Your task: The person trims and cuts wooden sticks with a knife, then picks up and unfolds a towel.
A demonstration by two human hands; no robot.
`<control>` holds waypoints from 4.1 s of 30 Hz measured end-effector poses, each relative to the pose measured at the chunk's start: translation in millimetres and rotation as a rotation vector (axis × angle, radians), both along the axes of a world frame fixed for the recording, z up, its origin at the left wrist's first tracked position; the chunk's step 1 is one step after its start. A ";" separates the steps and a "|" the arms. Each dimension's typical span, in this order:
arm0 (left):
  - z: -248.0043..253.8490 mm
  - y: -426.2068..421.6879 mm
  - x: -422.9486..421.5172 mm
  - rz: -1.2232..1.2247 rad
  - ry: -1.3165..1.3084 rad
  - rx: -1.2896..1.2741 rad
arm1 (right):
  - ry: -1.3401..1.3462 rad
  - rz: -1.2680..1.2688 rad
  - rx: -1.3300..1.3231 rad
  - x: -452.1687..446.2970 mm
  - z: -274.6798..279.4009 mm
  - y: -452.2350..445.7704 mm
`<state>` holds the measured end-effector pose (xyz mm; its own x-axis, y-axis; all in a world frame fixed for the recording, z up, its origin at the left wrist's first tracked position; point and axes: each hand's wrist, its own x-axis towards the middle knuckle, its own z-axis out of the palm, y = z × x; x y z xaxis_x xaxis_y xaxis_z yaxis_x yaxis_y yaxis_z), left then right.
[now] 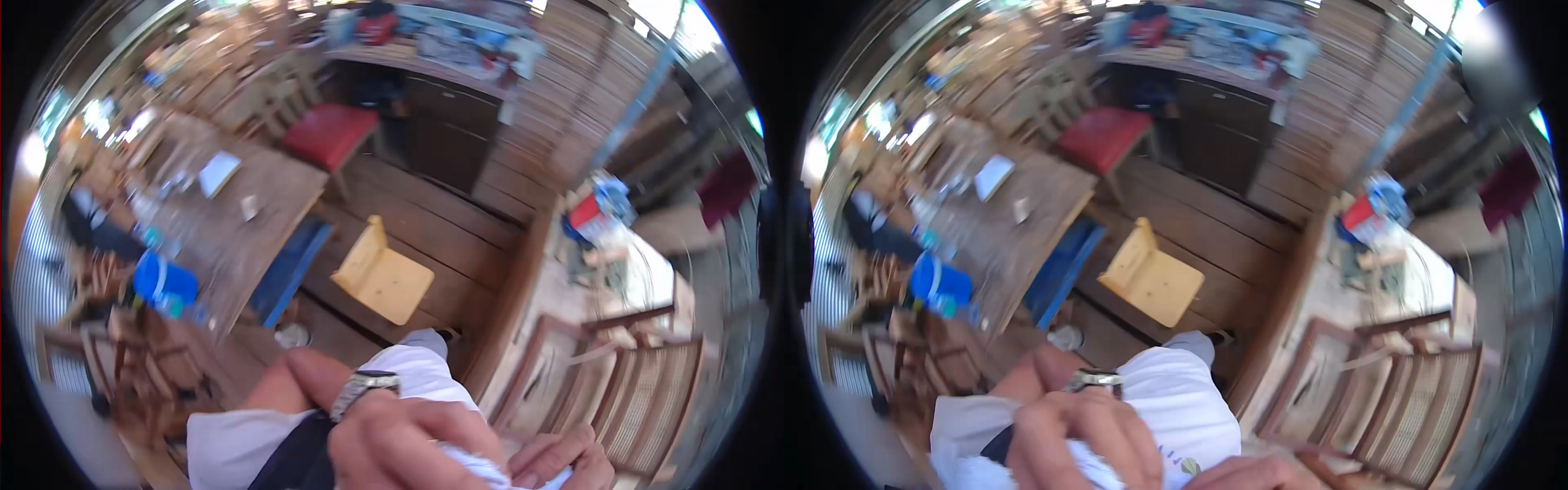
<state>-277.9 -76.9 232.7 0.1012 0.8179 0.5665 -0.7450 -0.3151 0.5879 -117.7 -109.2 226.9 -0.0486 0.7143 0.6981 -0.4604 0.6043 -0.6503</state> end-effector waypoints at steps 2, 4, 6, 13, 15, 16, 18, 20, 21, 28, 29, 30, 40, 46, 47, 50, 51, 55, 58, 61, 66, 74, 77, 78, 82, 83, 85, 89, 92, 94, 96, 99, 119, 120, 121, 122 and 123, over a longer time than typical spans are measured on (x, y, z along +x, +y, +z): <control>-3.5 -3.1 0.7 0.097 -0.075 -0.053 | 0.018 0.027 -0.159 -5.0 3.9 -1.5; -5.8 -2.4 -5.2 0.205 -0.118 0.073 | 0.140 -0.143 -0.201 -30.3 -5.1 -19.7; -7.4 -3.7 -12.6 0.326 -0.126 0.201 | 0.237 -0.355 -0.275 -30.2 -7.8 -11.9; -16.1 10.2 -23.5 0.580 -0.263 0.773 | 0.219 0.462 -0.130 -54.7 33.4 55.5; -14.7 8.7 -18.2 0.551 -0.212 0.641 | 0.327 0.623 0.265 -65.3 13.5 76.7; -14.8 13.1 -11.7 0.521 -0.232 0.615 | 0.326 0.640 0.276 -66.6 10.8 77.6; -26.1 23.4 -15.0 0.341 -0.190 0.615 | 0.291 0.612 0.200 -59.7 10.5 71.2; -54.5 33.8 -23.3 0.101 0.025 0.630 | 0.271 0.588 0.147 -57.3 10.5 71.9; -68.7 39.3 -20.9 0.005 0.176 0.640 | 0.258 0.576 0.138 -55.8 9.8 73.1; -50.8 49.3 15.9 -0.585 0.343 0.732 | 0.193 0.468 0.091 -39.0 4.3 81.7; -43.5 51.9 19.5 -0.613 0.324 0.748 | 0.176 0.447 0.089 -36.0 1.3 81.5; -40.2 53.9 22.4 -0.640 0.299 0.755 | 0.160 0.424 0.084 -32.2 0.0 81.3; -128.7 90.7 44.9 -0.297 0.745 0.001 | -0.437 -0.378 -0.391 67.1 -89.6 41.7; -155.0 86.9 43.4 -0.413 0.834 -0.142 | -0.667 -0.613 -0.666 74.7 -184.6 32.7; -154.7 86.6 40.6 -0.448 0.807 -0.217 | -0.671 -0.613 -0.669 75.8 -192.2 30.8; -149.7 91.2 27.7 -0.506 0.818 -0.245 | -0.278 -0.634 -0.792 85.3 -214.2 30.7; -149.8 91.2 24.8 -0.458 0.884 -0.212 | -0.243 -0.624 -0.882 90.0 -211.6 30.8; -184.0 107.9 22.4 -0.030 0.818 -0.377 | -0.062 -0.827 -0.983 87.2 -183.4 43.0; -161.1 120.9 11.8 -0.081 0.543 -0.686 | 0.113 -0.847 -1.074 100.1 -179.6 31.0; -172.9 129.3 17.4 0.130 0.528 -0.706 | -0.111 -0.959 -0.977 108.9 -161.9 36.8; -191.6 141.3 4.4 0.233 0.752 -0.586 | -0.182 -1.189 -0.865 133.9 -170.6 18.3; -211.1 159.3 23.0 0.185 1.004 -0.497 | 0.191 -1.608 -0.678 158.0 -192.6 -30.0; -238.1 174.1 22.4 -0.303 0.590 -0.813 | 0.290 -1.161 -0.719 159.3 -185.1 -53.3; -241.4 175.4 28.3 -0.313 0.591 -0.808 | 0.292 -1.171 -0.716 155.8 -173.4 -52.6; -216.4 148.5 74.4 0.181 1.483 -0.082 | 0.223 -0.941 -0.858 140.3 -134.1 -42.5; -198.6 138.1 87.0 0.002 1.303 -0.107 | 0.214 -0.969 -0.854 133.3 -126.9 -36.0; -171.4 108.6 105.6 -0.321 0.999 -0.132 | 0.199 -0.986 -0.859 124.1 -120.4 -28.9; -130.8 67.0 145.4 -0.423 0.979 0.245 | -0.016 -0.858 -0.923 126.2 -115.2 -30.3; -125.7 63.8 162.8 -0.458 1.157 0.293 | -0.135 -0.931 -0.927 128.8 -111.2 -34.4; -130.1 70.6 166.0 -0.684 1.170 0.244 | -0.075 -1.094 -0.847 133.5 -109.0 -39.2; -141.8 71.9 170.5 -0.798 1.091 0.187 | -0.055 -1.132 -0.837 145.2 -114.0 -47.8; -146.3 72.2 174.5 -1.062 0.902 -0.059 | -0.079 -1.132 -0.812 153.3 -119.3 -55.7; -148.5 60.1 176.1 -0.902 0.766 -0.380 | -0.264 -1.219 -0.826 90.8 -138.4 -55.6; -152.4 60.9 173.9 -0.886 0.813 -0.382 | -0.263 -1.221 -0.821 91.9 -144.6 -53.2; -154.2 61.7 170.6 -0.866 0.861 -0.388 | -0.201 -1.216 -0.863 91.9 -151.5 -50.2; -152.4 60.5 168.1 -0.859 0.862 -0.389 | -0.138 -1.208 -0.906 91.1 -156.4 -47.4; -149.3 57.6 166.4 -0.874 0.840 -0.446 | -0.112 -1.188 -0.900 91.3 -158.7 -47.0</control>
